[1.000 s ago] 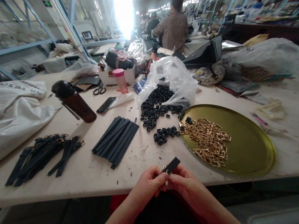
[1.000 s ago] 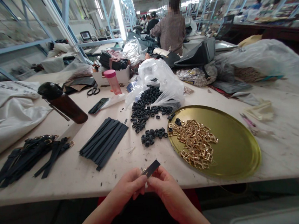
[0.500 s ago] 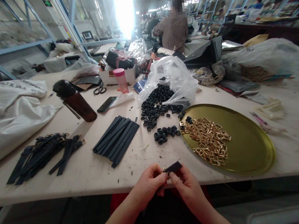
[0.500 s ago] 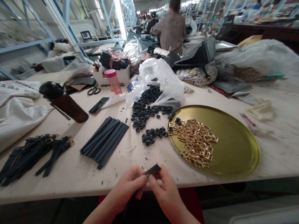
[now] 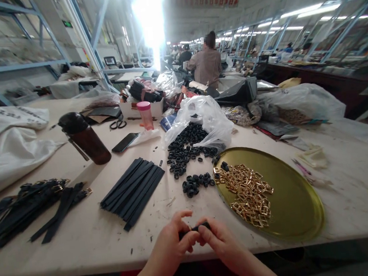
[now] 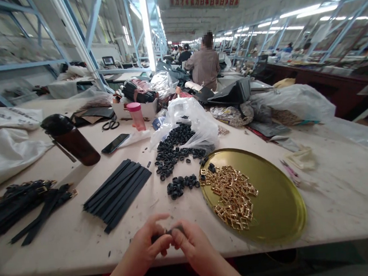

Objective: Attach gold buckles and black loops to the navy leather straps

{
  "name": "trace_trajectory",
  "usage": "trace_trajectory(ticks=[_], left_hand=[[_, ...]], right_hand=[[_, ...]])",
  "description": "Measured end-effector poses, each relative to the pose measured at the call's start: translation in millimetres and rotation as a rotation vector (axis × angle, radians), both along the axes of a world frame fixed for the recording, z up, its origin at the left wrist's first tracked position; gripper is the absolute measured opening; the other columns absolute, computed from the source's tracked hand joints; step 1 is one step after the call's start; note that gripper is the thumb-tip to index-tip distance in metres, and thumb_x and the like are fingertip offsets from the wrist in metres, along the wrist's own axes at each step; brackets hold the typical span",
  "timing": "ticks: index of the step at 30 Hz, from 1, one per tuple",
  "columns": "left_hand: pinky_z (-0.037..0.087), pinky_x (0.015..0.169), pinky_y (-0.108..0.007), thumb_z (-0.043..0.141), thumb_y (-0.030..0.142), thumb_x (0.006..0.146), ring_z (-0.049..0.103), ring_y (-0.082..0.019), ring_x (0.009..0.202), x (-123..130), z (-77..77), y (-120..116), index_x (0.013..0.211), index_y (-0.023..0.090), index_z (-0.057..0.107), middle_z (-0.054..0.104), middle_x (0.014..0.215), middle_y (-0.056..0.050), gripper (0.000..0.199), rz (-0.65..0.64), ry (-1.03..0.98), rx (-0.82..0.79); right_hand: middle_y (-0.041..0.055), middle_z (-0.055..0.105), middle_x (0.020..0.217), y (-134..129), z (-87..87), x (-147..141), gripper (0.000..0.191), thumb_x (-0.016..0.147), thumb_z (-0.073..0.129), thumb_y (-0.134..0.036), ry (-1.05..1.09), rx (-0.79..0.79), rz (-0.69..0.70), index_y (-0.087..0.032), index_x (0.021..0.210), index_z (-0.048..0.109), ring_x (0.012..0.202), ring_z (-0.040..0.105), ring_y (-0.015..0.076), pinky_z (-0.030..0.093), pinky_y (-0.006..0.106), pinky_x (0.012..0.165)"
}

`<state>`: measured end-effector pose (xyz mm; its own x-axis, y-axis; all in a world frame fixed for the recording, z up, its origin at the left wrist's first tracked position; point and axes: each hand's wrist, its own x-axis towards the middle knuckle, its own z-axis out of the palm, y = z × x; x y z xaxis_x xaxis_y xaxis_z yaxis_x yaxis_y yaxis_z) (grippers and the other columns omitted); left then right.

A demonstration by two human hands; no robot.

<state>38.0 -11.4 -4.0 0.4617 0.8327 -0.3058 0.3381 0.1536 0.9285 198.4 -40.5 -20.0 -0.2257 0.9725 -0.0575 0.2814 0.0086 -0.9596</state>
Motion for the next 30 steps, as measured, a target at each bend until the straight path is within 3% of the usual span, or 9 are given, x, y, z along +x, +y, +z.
trace_trajectory(ticks=[2,6,9,13,19,24,30], left_hand=[[0.04,0.052,-0.02,0.049,0.027,0.075,0.049,-0.009,0.05,1.9,-2.5,2.4,0.099,0.016,0.051,0.052,0.06,0.006,0.027,-0.064,0.001,-0.003],[0.034,0.042,-0.018,0.044,0.033,0.077,0.042,-0.006,0.042,6.0,-9.3,5.1,0.077,0.015,0.052,0.047,0.057,0.006,0.02,0.009,0.028,-0.027],[0.03,0.038,-0.017,0.044,0.035,0.077,0.038,-0.006,0.039,7.1,-11.8,5.8,0.075,0.016,0.048,0.046,0.054,0.006,0.02,0.042,0.018,-0.048],[0.03,0.037,-0.017,0.043,0.037,0.076,0.037,-0.006,0.038,0.8,-11.9,4.8,0.073,0.017,0.046,0.045,0.052,0.007,0.021,0.055,0.037,-0.064],[0.03,0.038,-0.017,0.043,0.039,0.077,0.038,-0.006,0.038,-5.8,-13.0,3.2,0.072,0.017,0.045,0.045,0.051,0.007,0.022,0.09,0.061,-0.043],[0.03,0.04,-0.018,0.043,0.038,0.078,0.038,-0.007,0.039,-3.7,-6.4,2.1,0.074,0.017,0.046,0.044,0.051,0.007,0.021,0.088,0.098,-0.024],[0.034,0.053,-0.021,0.043,0.034,0.08,0.046,-0.012,0.055,-7.3,-2.7,0.0,0.071,0.017,0.05,0.047,0.056,0.004,0.02,0.073,0.226,0.183]], right_hand=[[0.0002,0.056,0.065,15.1,3.8,14.4,0.034,0.089,0.034,-0.04,-0.177,0.073,0.017,-0.017,0.074,0.055,0.062,0.053,0.0136,0.039,0.023,0.057],[0.004,0.06,0.081,61.3,3.9,42.9,0.016,0.085,0.045,-0.026,-0.958,0.284,-0.222,-0.018,0.082,0.059,0.072,0.056,0.0156,0.039,0.025,0.065],[0.0108,0.06,0.081,89.9,-3.5,49.4,0.011,0.08,0.052,-0.019,-1.141,0.289,-0.292,-0.014,0.078,0.061,0.075,0.057,0.0219,0.038,0.03,0.065],[0.0133,0.061,0.081,93.8,-13.6,44.5,0.009,0.078,0.052,-0.015,-1.155,0.307,-0.277,-0.013,0.076,0.061,0.076,0.057,0.0239,0.038,0.031,0.064],[0.005,0.063,0.079,52.7,-24.7,32.7,0.016,0.082,0.048,-0.016,-1.011,0.35,-0.066,-0.019,0.073,0.061,0.073,0.058,0.0167,0.039,0.026,0.067],[0.0063,0.063,0.085,38.8,-21.5,24.4,0.019,0.081,0.046,-0.013,-0.902,0.308,-0.049,-0.017,0.096,0.058,0.077,0.058,0.0169,0.042,0.026,0.07],[0.0061,0.057,0.082,34.4,-19.5,16.9,0.011,0.075,0.049,-0.01,-0.728,0.229,-0.027,-0.018,0.075,0.057,0.075,0.054,0.0186,0.041,0.03,0.069]])
